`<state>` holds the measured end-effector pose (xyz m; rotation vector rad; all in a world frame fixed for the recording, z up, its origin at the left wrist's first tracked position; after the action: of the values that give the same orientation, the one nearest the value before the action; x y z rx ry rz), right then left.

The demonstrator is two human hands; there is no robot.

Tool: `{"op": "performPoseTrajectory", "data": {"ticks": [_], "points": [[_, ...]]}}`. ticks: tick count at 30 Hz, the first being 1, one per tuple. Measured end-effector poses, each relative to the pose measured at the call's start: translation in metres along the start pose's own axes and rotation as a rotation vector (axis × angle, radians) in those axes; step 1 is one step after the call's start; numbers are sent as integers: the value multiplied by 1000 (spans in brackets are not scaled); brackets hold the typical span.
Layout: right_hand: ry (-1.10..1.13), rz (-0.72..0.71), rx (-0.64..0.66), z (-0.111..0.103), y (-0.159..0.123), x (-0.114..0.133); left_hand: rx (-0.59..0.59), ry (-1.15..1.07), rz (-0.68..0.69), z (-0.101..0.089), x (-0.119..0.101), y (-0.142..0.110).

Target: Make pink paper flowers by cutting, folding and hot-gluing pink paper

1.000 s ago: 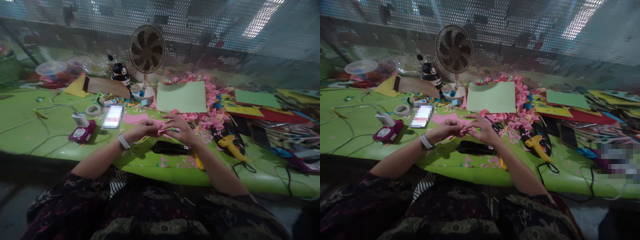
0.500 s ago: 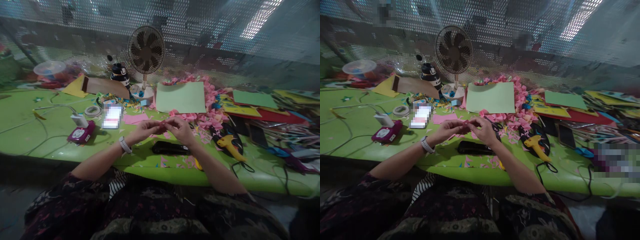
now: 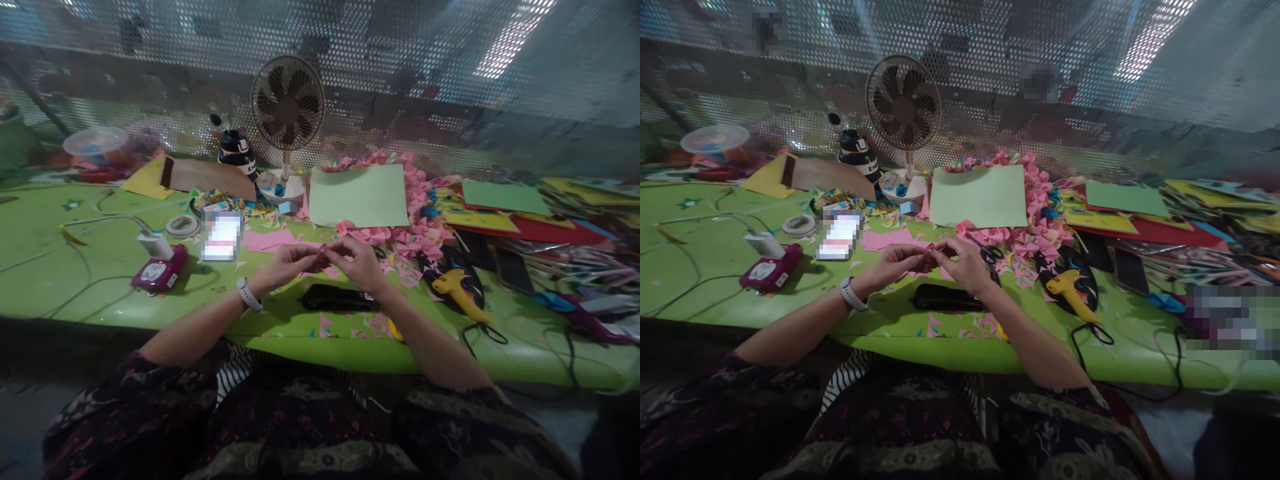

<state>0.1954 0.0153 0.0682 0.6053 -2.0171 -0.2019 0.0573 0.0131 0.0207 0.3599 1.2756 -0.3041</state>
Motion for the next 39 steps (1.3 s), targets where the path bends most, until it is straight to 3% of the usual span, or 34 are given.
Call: {"op": "performPoseTrajectory", "data": {"ticks": [8, 14, 23, 33, 39], "points": [[-2, -33, 5, 2, 1, 0, 11, 37, 9, 0, -1, 1], [99, 56, -57, -6, 3, -7, 39, 13, -28, 4, -2, -2], [56, 81, 206, 12, -2, 0, 85, -43, -174, 7, 9, -4], [-76, -98, 24, 6, -4, 15, 82, 53, -148, 10, -1, -5], [-144, -87, 99, 11, -6, 15, 80, 3, -104, 8, 3, -2]]}}
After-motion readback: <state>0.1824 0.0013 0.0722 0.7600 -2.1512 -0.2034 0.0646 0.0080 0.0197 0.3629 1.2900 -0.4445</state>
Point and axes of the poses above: each hand's wrist, its own y-axis towards the middle knuckle, its own z-axis out of the palm, x = y × z, the point moved 7 cm from there along y, towards the middle knuckle, and after that the axes turned 3 degrees about -x, right-handed, at the moved point
